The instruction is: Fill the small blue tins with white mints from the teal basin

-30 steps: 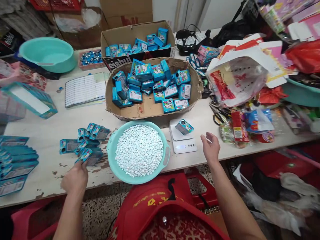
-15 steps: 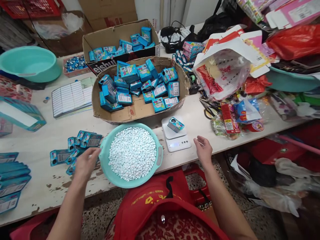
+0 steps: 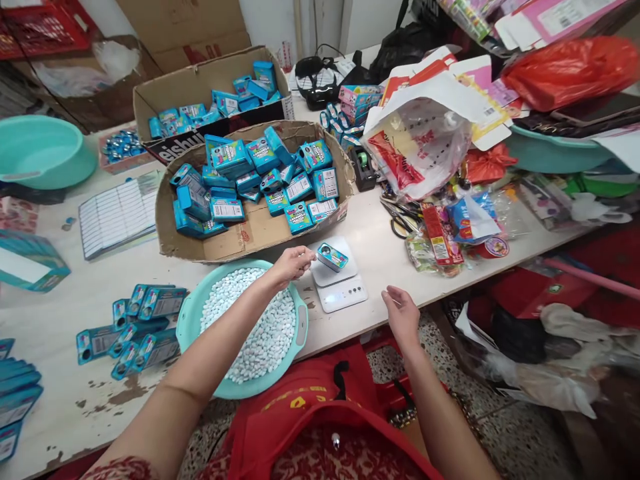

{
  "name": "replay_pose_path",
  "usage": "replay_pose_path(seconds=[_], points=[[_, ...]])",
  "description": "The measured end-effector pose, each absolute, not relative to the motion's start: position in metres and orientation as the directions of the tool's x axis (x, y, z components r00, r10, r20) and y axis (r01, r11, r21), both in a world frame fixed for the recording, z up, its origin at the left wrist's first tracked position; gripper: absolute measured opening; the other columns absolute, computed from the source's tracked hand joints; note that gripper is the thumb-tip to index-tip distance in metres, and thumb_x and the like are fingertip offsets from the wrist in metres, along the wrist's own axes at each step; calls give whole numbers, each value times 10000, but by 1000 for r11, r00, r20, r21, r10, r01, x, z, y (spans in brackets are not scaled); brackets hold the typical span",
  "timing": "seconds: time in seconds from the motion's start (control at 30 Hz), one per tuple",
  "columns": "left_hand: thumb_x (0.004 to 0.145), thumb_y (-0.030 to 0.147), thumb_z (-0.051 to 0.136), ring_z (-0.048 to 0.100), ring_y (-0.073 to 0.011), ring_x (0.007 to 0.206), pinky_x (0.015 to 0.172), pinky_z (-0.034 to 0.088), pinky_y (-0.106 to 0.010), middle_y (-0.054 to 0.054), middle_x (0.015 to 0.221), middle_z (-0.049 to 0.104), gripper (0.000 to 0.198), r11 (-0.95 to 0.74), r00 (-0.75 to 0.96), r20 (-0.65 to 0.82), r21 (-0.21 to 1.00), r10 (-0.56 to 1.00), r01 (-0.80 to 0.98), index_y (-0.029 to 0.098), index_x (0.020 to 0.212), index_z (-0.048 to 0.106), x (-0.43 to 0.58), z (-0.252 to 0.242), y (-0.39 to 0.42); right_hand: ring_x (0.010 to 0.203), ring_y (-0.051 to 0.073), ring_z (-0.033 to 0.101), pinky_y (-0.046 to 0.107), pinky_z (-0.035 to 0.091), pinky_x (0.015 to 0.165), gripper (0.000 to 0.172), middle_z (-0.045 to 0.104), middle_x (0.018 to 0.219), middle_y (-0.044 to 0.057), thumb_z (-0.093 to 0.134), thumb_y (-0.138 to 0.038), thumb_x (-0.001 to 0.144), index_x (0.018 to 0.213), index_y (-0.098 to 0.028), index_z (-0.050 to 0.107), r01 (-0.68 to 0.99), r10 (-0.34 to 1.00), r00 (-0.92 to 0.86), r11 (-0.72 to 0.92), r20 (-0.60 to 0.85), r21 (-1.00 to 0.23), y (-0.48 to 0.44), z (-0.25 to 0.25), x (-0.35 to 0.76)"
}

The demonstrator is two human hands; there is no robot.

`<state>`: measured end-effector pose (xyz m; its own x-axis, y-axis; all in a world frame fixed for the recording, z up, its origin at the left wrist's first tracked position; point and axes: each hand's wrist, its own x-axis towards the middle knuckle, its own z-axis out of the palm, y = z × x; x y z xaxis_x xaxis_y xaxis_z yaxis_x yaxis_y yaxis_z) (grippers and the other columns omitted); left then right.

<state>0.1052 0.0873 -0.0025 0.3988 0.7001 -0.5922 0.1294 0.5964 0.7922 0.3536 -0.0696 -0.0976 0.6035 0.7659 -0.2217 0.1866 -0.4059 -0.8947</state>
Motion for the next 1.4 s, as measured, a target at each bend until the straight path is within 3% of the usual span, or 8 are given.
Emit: replay_pose_path(seconds=[0.13, 0.27, 0.37, 0.47, 0.6, 0.8, 1.0, 1.4], points=[[684, 520, 654, 222, -35, 379, 394, 131, -195, 70, 464, 378, 374, 463, 349, -528, 849, 774, 256, 160, 657, 556, 111, -8, 91, 907, 264, 634, 461, 496, 842, 417, 670, 993, 156, 644, -490, 696, 928, -143, 627, 156, 754, 610, -417, -245, -896, -72, -104, 356], [681, 436, 671, 457, -91, 551, 495, 298, -196, 15, 592, 563, 267, 152, 337, -290, 912, 896, 381, 170, 701, 668, 121, -12, 92, 913, 260, 633, 466, 491, 853, 434, 666, 1005, 149, 646, -490, 702, 971, -151, 613, 158, 775, 583, -400, -242, -903, -64, -100, 353], [672, 438, 682, 429, -76, 474, 442, 272, -189, 23, 529, 529, 278, 289, 277, -345, 931, 897, 224, 162, 690, 657, 127, -12, 96, 1026, 259, 597, 436, 491, 869, 559, 625, 1134, 137, 715, -453, 658, 1120, -178, 562, 211, 853, 488, -320, -184, -924, -41, -90, 333], [660, 493, 685, 272, -32, 334, 352, 131, -173, 61, 425, 395, 376, 565, 180, -542, 817, 821, -117, 155, 588, 538, 119, -8, 94, 1133, 267, 537, 419, 481, 885, 647, 557, 1245, 134, 745, -416, 648, 1210, -201, 507, 332, 947, 321, -132, -19, -934, -6, -83, 302], [615, 486, 735, 340, -28, 327, 317, 105, -148, 29, 463, 453, 443, 609, 59, -639, 695, 767, -382, 148, 531, 461, 83, -6, 71, 925, 241, 610, 406, 484, 827, 349, 639, 979, 79, 657, -389, 753, 1039, -197, 598, 403, 965, 245, -12, 95, -915, 30, -63, 267], [666, 519, 697, 449, -43, 400, 328, 187, -141, -6, 585, 543, 446, 528, -92, -645, 691, 759, -493, 91, 786, 658, 49, 2, 24, 900, 219, 593, 357, 462, 790, 290, 639, 958, 41, 660, -269, 786, 1074, -258, 622, 546, 938, -110, 334, 330, -768, 18, 20, 240], [669, 664, 605, 408, -44, 375, 329, 147, -162, -11, 543, 517, 584, 509, -147, -671, 670, 727, -541, 84, 724, 645, 53, 4, 17, 831, 229, 596, 349, 410, 720, 241, 662, 881, 38, 617, -230, 801, 1040, -231, 646, 717, 889, -355, 457, 288, -527, 7, 34, 205], [621, 543, 714, 421, -33, 389, 331, 191, -138, 33, 563, 491, 454, 463, -142, -670, 635, 729, -618, 122, 704, 564, 23, 2, -2, 880, 235, 594, 365, 396, 774, 319, 661, 941, 26, 637, -218, 778, 1089, -290, 628, 687, 900, -363, 435, 243, -582, -5, 40, 183]])
